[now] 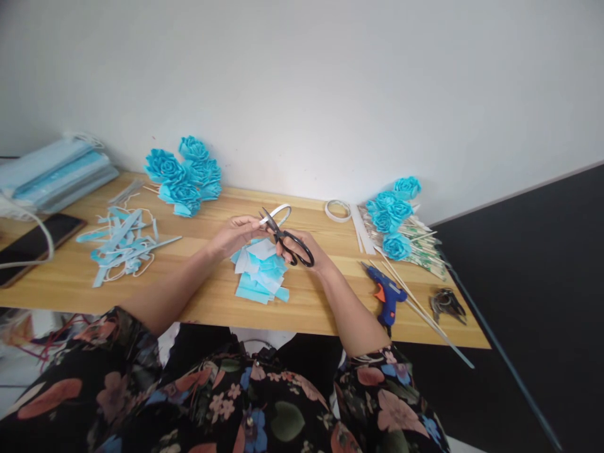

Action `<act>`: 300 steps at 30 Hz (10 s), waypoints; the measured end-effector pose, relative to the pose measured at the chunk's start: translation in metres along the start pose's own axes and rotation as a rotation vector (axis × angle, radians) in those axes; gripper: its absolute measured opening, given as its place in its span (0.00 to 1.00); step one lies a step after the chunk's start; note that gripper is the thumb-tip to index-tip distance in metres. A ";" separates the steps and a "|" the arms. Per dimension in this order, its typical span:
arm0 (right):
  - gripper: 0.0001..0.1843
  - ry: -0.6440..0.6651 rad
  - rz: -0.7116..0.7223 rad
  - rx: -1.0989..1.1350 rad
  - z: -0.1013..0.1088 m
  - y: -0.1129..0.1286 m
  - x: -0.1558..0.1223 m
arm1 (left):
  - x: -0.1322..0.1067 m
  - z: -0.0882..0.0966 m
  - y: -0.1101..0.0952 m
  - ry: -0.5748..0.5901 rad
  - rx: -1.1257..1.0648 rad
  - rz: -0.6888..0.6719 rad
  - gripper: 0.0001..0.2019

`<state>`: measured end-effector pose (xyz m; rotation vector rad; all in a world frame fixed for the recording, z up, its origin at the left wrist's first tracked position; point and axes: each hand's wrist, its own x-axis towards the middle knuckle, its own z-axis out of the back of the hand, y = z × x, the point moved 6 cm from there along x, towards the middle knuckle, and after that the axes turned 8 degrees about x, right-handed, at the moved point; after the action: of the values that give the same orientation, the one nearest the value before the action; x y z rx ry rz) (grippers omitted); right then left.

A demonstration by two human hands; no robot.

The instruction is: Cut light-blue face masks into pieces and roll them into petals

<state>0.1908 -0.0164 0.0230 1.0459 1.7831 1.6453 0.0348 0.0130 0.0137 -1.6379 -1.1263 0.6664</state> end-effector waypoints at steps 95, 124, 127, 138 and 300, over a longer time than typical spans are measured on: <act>0.42 0.213 -0.207 -0.059 -0.017 -0.003 -0.008 | 0.006 0.022 -0.001 -0.195 0.282 -0.106 0.14; 0.39 0.204 -0.108 -0.040 -0.004 0.001 -0.005 | 0.001 0.005 -0.005 -0.036 0.143 -0.081 0.17; 0.40 0.207 -0.096 -0.057 -0.004 0.005 -0.007 | 0.003 0.012 -0.007 -0.103 0.103 -0.099 0.13; 0.38 0.204 -0.108 -0.073 -0.004 0.004 -0.007 | 0.004 0.016 -0.005 -0.133 0.142 -0.125 0.16; 0.41 0.198 -0.050 -0.060 -0.002 0.017 -0.010 | 0.000 0.005 -0.011 -0.128 0.119 -0.235 0.18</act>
<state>0.1989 -0.0261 0.0381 0.8302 1.8541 1.8133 0.0263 0.0158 0.0224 -1.3527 -1.3224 0.6778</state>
